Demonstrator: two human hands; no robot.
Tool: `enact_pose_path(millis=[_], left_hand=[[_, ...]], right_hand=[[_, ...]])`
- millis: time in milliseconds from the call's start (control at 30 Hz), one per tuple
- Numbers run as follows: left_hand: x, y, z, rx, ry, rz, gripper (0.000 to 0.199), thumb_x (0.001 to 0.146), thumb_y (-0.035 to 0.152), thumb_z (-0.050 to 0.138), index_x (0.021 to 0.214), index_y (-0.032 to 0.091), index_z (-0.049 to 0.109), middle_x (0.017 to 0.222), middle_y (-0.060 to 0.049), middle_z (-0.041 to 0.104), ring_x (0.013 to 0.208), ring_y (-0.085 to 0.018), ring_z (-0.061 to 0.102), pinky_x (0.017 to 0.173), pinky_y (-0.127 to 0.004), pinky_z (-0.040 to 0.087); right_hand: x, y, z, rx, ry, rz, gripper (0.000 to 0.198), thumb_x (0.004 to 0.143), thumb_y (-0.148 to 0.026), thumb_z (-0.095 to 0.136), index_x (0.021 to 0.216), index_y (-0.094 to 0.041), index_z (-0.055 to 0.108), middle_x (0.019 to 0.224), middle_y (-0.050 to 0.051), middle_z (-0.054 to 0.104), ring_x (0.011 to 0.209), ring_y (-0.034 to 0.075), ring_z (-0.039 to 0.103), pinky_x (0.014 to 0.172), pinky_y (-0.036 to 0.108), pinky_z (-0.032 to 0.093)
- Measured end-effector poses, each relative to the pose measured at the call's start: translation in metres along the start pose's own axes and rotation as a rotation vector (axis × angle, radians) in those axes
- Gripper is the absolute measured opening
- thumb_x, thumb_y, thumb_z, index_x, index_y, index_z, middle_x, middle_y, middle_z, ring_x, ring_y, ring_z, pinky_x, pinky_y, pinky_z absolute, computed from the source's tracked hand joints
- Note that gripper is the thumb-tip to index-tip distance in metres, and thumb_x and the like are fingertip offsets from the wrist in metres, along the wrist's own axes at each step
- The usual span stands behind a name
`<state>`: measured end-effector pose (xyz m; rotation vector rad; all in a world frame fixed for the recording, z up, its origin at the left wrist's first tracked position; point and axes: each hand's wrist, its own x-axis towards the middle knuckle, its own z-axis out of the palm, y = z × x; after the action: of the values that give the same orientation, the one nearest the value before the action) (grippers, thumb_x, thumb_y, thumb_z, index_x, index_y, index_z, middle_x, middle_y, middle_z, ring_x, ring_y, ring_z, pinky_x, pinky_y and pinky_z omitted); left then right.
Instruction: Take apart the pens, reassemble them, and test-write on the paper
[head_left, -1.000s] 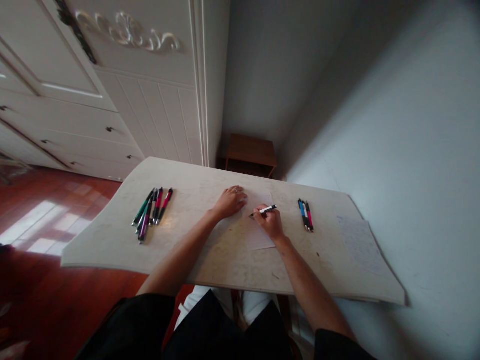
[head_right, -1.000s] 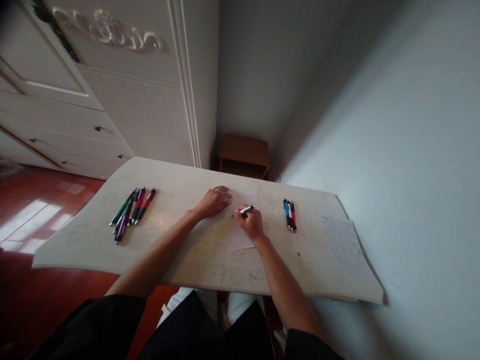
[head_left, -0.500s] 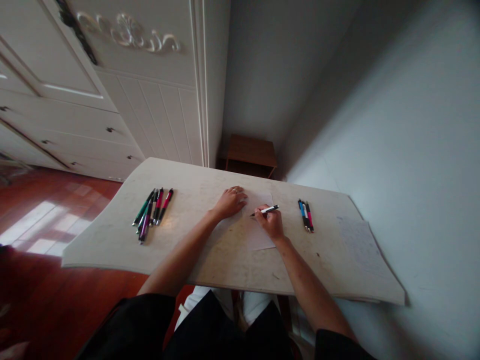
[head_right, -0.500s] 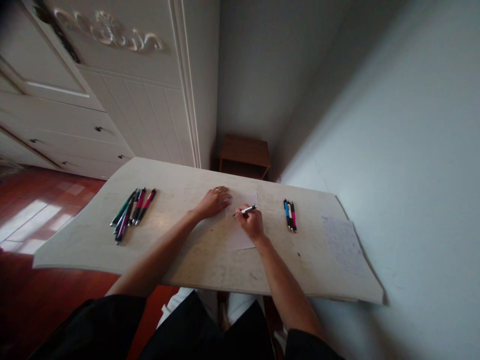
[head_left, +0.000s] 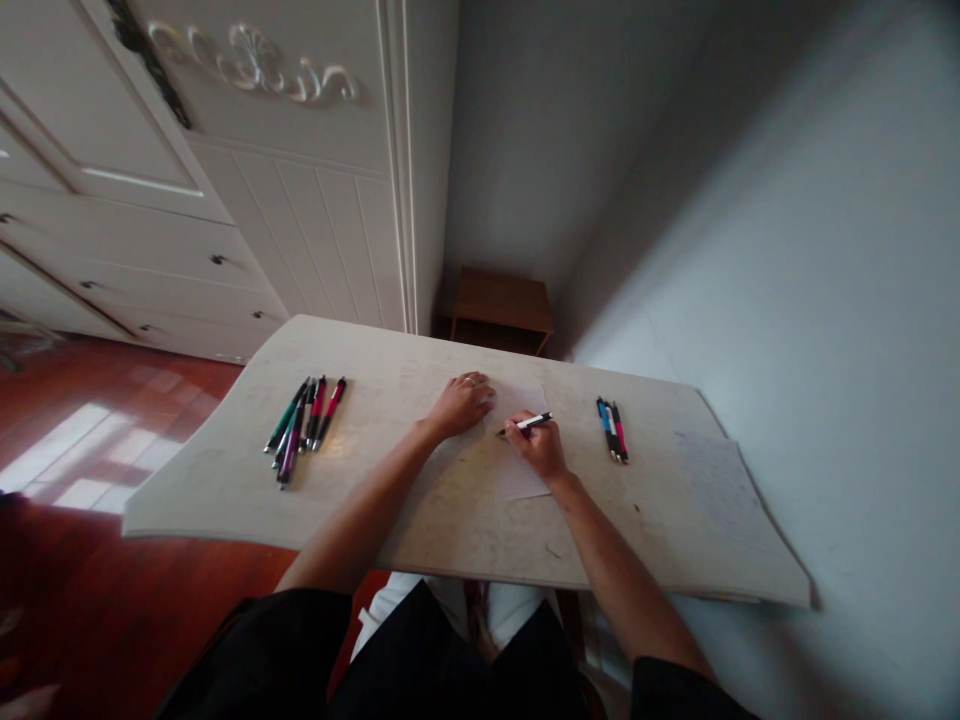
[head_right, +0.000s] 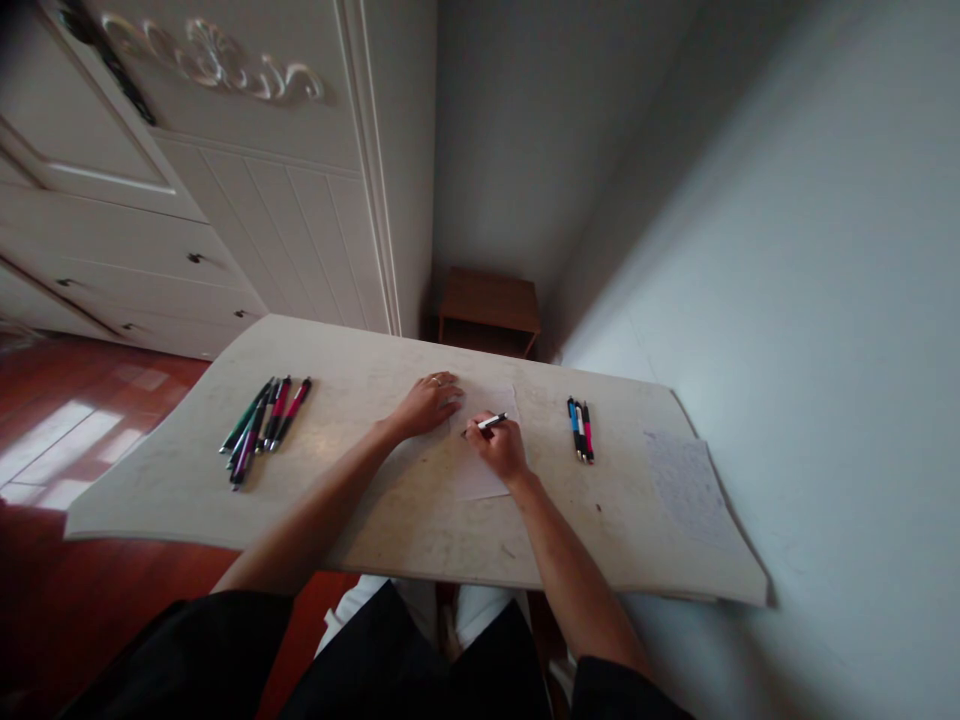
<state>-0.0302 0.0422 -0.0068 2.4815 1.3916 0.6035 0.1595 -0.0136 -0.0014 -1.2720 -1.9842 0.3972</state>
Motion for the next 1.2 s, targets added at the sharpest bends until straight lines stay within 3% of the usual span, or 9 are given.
enact_pose_path(millis=[1200], left_hand=[[0.0004, -0.0002, 0.0000, 0.007, 0.006, 0.003, 0.030, 0.090, 0.032, 0.053, 0.113, 0.020, 0.069, 0.129, -0.012, 0.059, 0.123, -0.026, 0.051, 0.105, -0.040, 0.041]], right_hand=[[-0.0006, 0.0023, 0.0023, -0.027, 0.055, -0.030, 0.025, 0.085, -0.031, 0.051, 0.069, -0.019, 0.065, 0.054, 0.000, 0.062, 0.049, 0.013, 0.054, 0.053, 0.022, 0.039]])
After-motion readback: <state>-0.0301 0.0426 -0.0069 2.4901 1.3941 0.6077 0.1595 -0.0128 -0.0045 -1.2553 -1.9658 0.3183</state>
